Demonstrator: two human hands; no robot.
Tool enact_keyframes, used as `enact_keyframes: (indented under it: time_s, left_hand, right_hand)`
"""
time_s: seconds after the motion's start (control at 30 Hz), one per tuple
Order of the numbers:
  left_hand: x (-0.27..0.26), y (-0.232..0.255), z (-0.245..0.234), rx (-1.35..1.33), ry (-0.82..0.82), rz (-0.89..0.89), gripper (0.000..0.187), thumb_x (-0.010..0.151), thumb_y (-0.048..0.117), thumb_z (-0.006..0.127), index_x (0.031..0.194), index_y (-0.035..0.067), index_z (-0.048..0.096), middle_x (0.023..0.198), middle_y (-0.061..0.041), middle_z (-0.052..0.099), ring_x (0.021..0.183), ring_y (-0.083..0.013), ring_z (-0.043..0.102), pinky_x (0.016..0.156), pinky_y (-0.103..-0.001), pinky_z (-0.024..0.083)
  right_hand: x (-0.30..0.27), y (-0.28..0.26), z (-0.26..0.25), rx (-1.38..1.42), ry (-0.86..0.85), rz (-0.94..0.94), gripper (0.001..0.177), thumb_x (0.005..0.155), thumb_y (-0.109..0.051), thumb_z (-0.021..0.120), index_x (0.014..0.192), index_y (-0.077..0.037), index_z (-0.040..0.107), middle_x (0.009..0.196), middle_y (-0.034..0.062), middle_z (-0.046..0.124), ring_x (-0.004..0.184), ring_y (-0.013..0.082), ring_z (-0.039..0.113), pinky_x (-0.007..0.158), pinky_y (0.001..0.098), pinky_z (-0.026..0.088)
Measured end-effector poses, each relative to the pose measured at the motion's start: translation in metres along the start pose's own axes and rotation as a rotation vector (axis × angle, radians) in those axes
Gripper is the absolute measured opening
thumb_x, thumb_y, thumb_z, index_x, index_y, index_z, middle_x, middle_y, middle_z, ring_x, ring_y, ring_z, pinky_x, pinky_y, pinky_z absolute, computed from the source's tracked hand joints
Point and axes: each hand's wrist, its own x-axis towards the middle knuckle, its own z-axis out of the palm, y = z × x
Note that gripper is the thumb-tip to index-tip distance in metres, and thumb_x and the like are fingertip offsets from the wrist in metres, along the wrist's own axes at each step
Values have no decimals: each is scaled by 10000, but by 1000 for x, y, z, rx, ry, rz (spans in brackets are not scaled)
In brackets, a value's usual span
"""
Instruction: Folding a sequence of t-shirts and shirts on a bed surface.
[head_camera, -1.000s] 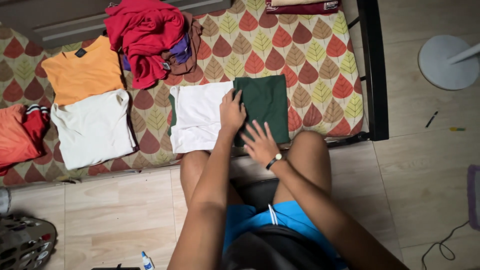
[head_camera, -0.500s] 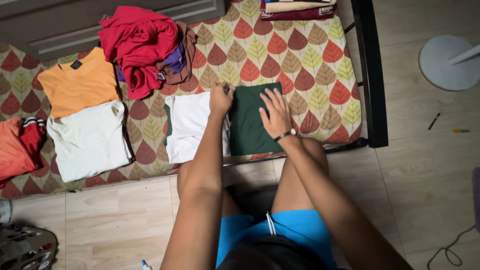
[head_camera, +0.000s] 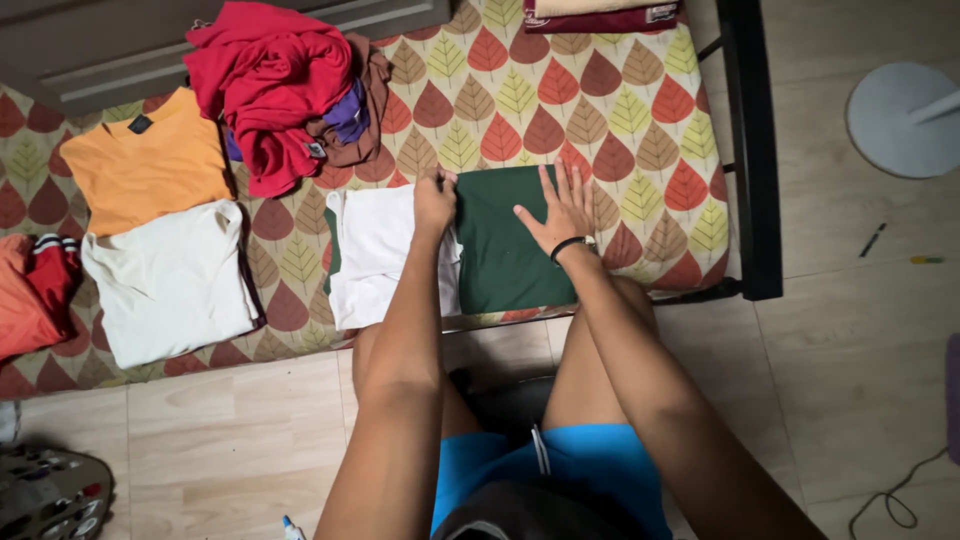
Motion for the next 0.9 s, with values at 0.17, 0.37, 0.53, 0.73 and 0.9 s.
enact_keyframes:
  time_s: [0.17,0.37,0.53,0.73,0.9]
  left_hand:
    - [-43,82,-22,153,101,45,190,913,139,703,1061,20,695,1116,-215,641,1017,-393,620,907,-449,499]
    - [-167,172,-20,277,81,273,487,882,297,733,1304,99,593,1319,-216,548,1234,-420,503,1043,-538,398]
    - [-229,202,4,439,-370,20,899,686,402,863,1432,77,479,1259,-152,518,1188,-356,479,984,-506,403]
    - [-225,187,32,683,-310,29,826,689,383,862,1366,82,496,1251,-104,537,1176,-319,519,932,-545,438]
    - [-229,179,37,516,-162,130,445,831,261,746,1207,85,587,1124,-100,620,1075,-318,614,865,-531,488]
  right_hand:
    - [-21,47,46,227,145,231,778,934,-491,690,1545,-76,446,1581,159,413,1471,382,356,1213,498,288]
    - [-35,109,95,775,105,376,454,953,-294,734,1292,-5,647,1150,151,754,1011,236,750,893,307,583]
    - [-16,59,29,888,-181,593,398,909,-258,736,1230,-48,632,1015,49,719,744,158,654,568,316,530]
    - [-5,80,42,1273,-393,653,218,935,-170,706,1112,-88,607,891,0,635,667,124,578,523,267,482]
    - [-21,69,-5,1444,-352,669,253,896,-124,645,1147,-134,620,951,-6,683,774,146,671,619,317,586]
